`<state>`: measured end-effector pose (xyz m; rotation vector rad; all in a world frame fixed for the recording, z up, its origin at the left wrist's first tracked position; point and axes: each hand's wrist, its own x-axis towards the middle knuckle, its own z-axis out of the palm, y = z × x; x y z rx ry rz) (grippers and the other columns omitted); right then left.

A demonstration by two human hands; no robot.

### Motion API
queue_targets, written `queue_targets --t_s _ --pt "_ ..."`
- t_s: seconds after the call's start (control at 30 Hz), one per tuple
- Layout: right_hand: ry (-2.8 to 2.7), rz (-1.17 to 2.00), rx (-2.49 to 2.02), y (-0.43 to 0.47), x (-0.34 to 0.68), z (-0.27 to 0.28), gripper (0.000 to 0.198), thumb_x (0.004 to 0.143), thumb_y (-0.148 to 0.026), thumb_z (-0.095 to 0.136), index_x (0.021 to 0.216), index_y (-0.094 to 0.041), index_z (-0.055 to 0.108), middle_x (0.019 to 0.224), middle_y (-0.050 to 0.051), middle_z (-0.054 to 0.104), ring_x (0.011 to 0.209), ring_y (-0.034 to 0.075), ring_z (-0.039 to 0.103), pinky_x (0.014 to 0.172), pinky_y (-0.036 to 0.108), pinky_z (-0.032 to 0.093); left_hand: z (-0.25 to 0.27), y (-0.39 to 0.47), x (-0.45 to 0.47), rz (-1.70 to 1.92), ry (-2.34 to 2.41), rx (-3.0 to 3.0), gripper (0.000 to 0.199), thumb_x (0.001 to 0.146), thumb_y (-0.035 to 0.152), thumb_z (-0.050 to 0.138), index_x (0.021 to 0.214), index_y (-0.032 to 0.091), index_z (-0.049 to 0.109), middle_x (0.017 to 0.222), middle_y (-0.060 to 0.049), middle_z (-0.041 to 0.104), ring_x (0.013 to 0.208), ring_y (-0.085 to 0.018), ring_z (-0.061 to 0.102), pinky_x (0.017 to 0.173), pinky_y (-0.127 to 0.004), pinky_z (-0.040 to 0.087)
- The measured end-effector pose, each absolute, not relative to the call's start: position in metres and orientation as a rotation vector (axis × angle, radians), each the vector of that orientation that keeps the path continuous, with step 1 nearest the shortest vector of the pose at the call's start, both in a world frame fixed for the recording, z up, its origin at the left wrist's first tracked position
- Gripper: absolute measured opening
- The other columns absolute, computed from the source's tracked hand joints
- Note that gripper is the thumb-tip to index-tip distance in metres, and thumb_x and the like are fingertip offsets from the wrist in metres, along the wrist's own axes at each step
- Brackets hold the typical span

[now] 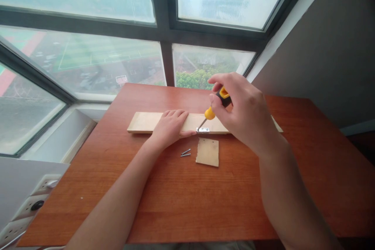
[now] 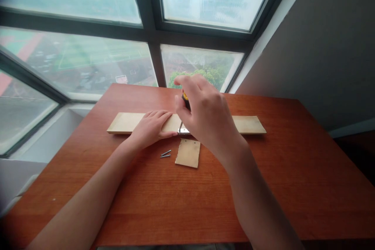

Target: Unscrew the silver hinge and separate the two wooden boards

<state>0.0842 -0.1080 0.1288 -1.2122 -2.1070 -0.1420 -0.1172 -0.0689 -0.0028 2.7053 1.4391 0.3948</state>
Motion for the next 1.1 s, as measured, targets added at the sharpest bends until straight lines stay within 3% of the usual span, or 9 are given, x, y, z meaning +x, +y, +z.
queue_targets --t_s 0.1,0.3,0.37,0.5,0.67,0.73,0.93,1.1 --pt "-2.138 -0.072 -1.150 -0.1083 0.0850 0.1299 0.039 0.081 -0.008 0.051 0.119 -0.016 0.052 0.115 0.009 0.060 0.100 0.020 0.059 0.087 0.033 0.048 -0.0030 -0.0686 -0.1177 0.390 1.434 2.703 0.067 0.083 0.069 0.051 0.128 0.019 0.050 0.126 -0.013 0.060 0.117 -0.031 0.055 0.099 -0.042 0.037" --pt "-1.995 -0.243 -1.367 -0.1011 0.0878 0.1219 0.026 0.088 -0.035 0.057 0.110 -0.022 0.055 0.106 0.008 0.065 0.091 0.026 0.061 0.081 0.042 0.049 -0.0030 -0.0684 -0.1173 0.387 1.450 2.696 0.067 0.083 0.071 0.050 0.125 0.019 0.052 0.126 -0.013 0.060 0.116 -0.031 0.055 0.099 -0.042 0.037" --pt "-1.999 -0.194 -1.338 -0.1007 0.0878 0.1208 0.021 0.088 -0.027 0.055 0.108 -0.022 0.054 0.105 0.007 0.064 0.089 0.023 0.061 0.079 0.039 0.049 -0.0024 -0.0685 -0.1171 0.389 1.449 2.691 0.067 0.083 0.070 0.049 0.126 0.019 0.052 0.126 -0.013 0.060 0.116 -0.031 0.055 0.100 -0.042 0.036" --pt "-2.091 -0.032 -1.142 -0.1029 0.0857 0.1229 0.040 0.079 -0.008 0.049 0.115 -0.023 0.047 0.112 0.006 0.057 0.100 0.020 0.057 0.088 0.037 0.048 -0.0013 -0.0690 -0.1172 0.396 1.421 2.680 0.067 0.083 0.068 0.051 0.129 0.019 0.050 0.127 -0.013 0.060 0.118 -0.031 0.054 0.101 -0.042 0.036" --pt "-2.029 -0.138 -1.227 -0.1011 0.0830 0.1222 0.018 0.087 -0.028 0.057 0.104 -0.024 0.054 0.104 0.006 0.061 0.094 0.024 0.058 0.087 0.041 0.049 -0.0029 -0.0690 -0.1172 0.408 1.437 2.680 0.064 0.082 0.068 0.053 0.126 0.021 0.052 0.126 -0.013 0.060 0.116 -0.031 0.054 0.100 -0.042 0.036" --pt "-2.001 -0.192 -1.282 -0.1003 0.0837 0.1217 0.013 0.088 -0.028 0.055 0.101 -0.023 0.056 0.099 0.006 0.063 0.089 0.023 0.059 0.083 0.040 0.049 -0.0038 -0.0686 -0.1171 0.406 1.448 2.682 0.065 0.082 0.069 0.052 0.125 0.021 0.052 0.126 -0.012 0.060 0.117 -0.031 0.054 0.100 -0.042 0.036" --pt "-2.090 -0.050 -1.141 -0.1025 0.0888 0.1267 0.040 0.077 -0.008 0.050 0.114 -0.023 0.050 0.113 0.008 0.060 0.105 0.023 0.059 0.092 0.041 0.048 -0.0040 -0.0682 -0.1172 0.392 1.443 2.682 0.067 0.083 0.070 0.050 0.129 0.020 0.051 0.127 -0.013 0.059 0.118 -0.031 0.053 0.100 -0.043 0.036" --pt "-2.004 -0.207 -1.310 -0.1000 0.0892 0.1239 0.023 0.085 -0.029 0.058 0.107 -0.023 0.056 0.106 0.007 0.065 0.095 0.026 0.061 0.086 0.043 0.048 -0.0043 -0.0689 -0.1170 0.404 1.448 2.677 0.065 0.083 0.069 0.052 0.127 0.021 0.051 0.127 -0.012 0.060 0.118 -0.031 0.054 0.100 -0.042 0.036"
